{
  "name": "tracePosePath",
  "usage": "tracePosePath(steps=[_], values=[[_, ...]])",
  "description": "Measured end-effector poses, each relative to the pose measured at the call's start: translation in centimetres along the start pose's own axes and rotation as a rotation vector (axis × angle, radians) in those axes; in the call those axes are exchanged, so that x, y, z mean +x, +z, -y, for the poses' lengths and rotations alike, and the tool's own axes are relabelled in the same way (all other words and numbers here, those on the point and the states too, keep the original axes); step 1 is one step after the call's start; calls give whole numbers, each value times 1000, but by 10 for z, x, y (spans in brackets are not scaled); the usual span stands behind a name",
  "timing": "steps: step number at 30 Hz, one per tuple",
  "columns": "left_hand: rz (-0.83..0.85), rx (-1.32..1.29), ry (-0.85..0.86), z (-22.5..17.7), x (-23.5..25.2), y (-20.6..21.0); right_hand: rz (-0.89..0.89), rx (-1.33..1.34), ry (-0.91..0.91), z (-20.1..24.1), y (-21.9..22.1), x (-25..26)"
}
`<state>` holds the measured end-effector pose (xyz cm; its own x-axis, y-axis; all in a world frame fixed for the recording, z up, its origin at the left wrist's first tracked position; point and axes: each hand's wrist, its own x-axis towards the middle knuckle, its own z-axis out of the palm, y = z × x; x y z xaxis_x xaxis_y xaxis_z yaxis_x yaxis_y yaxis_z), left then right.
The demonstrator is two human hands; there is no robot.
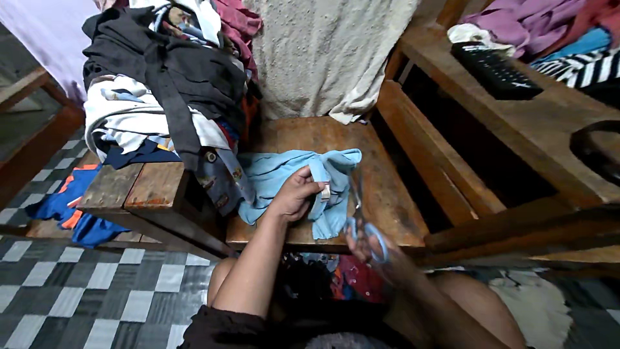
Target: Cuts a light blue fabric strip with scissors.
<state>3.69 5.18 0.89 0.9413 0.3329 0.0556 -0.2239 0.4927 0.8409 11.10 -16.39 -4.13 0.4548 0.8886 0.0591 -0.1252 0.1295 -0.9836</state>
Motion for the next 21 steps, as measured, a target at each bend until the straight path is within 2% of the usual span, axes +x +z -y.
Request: tracePosePath(steps=[2,7,16,21], values=[[-26,-21,6,-5,0,-2,118,31,26,-9,0,-9],[19,-34,-9,-12,-4,-7,239,93,89,-3,-2,-13],[179,-144,20,-10,-3,-22,297,102,136,4,-8,-16],[178,-36,-30,-11,-6,-16,294,109,74,3,-5,-11]])
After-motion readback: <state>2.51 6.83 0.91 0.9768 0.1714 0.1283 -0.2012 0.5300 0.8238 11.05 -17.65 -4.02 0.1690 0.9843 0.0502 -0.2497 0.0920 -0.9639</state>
